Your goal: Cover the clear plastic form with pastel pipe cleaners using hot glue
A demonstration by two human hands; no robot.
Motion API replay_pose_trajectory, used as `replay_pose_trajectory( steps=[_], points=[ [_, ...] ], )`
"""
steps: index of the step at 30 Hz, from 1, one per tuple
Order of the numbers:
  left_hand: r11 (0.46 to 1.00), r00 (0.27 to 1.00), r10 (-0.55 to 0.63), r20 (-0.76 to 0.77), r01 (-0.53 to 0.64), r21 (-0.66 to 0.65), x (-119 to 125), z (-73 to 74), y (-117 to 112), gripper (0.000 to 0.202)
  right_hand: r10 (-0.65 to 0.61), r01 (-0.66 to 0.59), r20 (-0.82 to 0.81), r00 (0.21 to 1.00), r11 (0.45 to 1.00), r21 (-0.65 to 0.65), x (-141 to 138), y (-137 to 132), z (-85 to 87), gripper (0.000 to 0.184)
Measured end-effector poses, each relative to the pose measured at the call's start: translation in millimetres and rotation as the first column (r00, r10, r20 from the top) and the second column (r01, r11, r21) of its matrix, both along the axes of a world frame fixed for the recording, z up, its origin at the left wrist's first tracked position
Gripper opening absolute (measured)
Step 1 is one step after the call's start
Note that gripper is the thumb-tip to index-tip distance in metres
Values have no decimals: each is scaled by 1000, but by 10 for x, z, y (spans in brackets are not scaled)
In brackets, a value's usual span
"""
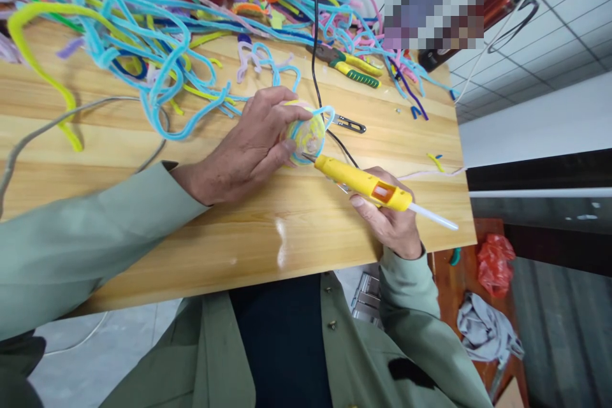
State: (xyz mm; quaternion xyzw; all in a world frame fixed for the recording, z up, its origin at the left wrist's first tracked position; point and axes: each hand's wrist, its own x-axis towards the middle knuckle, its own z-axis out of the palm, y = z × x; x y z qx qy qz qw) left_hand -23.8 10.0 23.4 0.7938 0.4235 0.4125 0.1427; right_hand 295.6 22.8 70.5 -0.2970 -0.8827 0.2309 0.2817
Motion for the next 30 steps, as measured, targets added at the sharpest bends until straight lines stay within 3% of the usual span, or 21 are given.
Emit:
replay_pose_trajectory(
  steps=[5, 14, 22, 30],
  points=[
    [1000, 1000, 2, -6, -2, -21, -2, 10, -4, 38, 55, -54, -7, 998, 998, 25, -29, 6, -1, 13],
    [1000, 1000, -6, 16, 6, 31, 3, -20, 9, 39, 42, -42, -4, 999, 999, 21, -31, 11, -3, 11],
    [999, 1000, 7, -20, -8, -46, -16, -16, 10, 41, 55, -55, -5, 998, 998, 44, -32, 14, 7, 11],
    [1000, 1000, 13, -8, -13, -14, -2, 9, -6, 38, 31, -31, 15, 999, 999, 23, -17, -2, 12, 12]
  ],
)
